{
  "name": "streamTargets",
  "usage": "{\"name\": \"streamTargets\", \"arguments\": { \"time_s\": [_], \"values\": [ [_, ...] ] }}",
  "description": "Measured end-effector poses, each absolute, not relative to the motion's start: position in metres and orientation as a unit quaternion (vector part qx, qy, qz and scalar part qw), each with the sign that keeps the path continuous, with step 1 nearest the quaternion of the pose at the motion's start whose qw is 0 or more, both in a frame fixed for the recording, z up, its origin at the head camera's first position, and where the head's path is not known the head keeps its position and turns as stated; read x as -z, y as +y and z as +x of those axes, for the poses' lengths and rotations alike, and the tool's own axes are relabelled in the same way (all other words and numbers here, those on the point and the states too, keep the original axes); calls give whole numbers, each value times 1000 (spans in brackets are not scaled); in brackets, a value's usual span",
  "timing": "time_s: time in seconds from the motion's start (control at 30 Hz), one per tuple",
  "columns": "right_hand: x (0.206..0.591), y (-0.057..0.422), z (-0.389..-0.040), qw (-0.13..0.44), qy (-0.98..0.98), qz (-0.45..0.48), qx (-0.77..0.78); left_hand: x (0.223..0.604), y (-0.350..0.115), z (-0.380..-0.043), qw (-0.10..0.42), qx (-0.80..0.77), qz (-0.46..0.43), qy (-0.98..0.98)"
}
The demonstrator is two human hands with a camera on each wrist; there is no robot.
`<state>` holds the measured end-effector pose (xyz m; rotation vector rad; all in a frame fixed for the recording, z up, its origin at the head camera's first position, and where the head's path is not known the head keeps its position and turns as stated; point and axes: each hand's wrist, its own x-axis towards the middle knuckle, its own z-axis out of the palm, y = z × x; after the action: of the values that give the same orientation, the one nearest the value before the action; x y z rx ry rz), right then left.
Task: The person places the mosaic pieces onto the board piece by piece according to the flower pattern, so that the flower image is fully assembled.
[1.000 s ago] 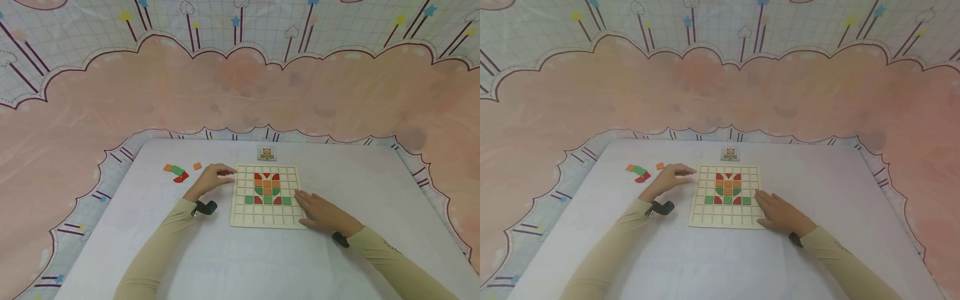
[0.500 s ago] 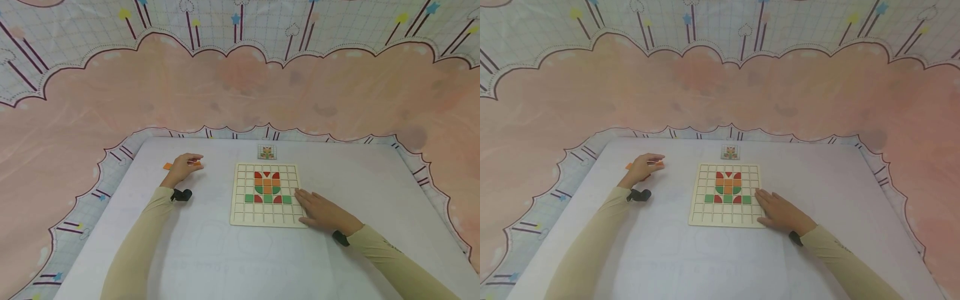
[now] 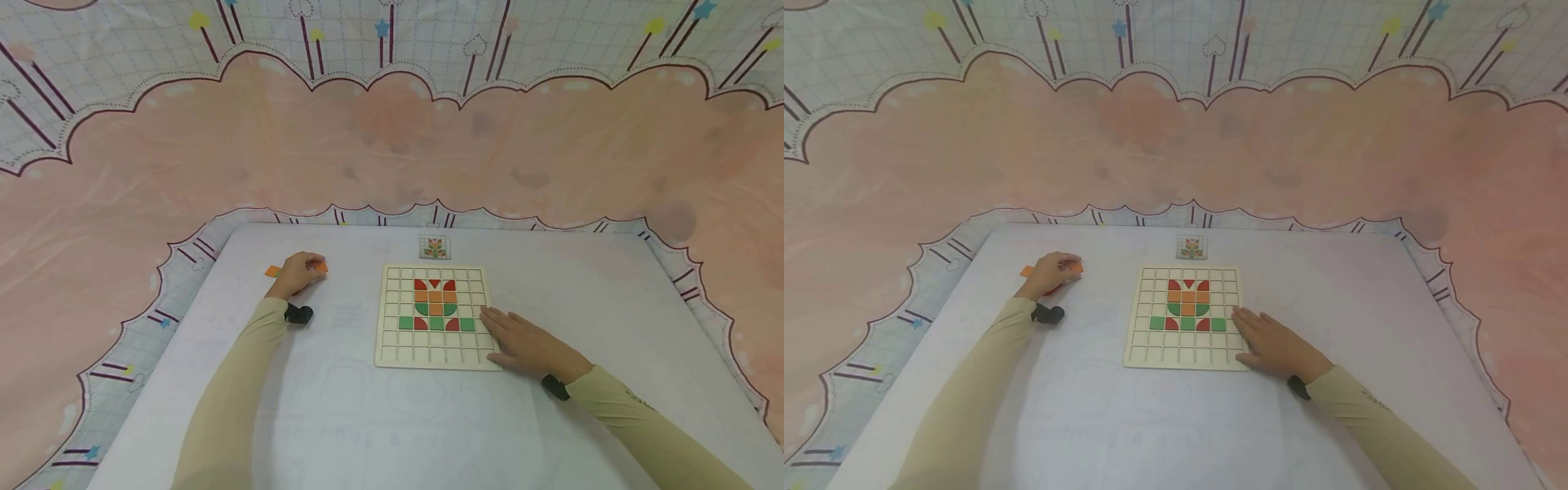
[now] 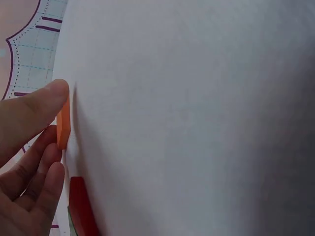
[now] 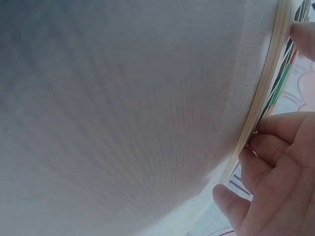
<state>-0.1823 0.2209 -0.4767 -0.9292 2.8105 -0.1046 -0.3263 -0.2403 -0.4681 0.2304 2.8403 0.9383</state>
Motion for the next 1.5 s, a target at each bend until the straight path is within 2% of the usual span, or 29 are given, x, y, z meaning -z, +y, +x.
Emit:
{"name": "streamTargets", "arguments": {
  "time_s": [0.37,0.8,1.5],
  "values": [
    [476,221,-183,94,943,-316,38,473,-256,-328,74,-301,86,947],
    [476,224,-185,99,945,-311,35,468,-293,-317,84,-287,44,953],
    [476,222,-182,83,944,-316,41,464,-305,-311,88,-283,11,955]
  ]
}}
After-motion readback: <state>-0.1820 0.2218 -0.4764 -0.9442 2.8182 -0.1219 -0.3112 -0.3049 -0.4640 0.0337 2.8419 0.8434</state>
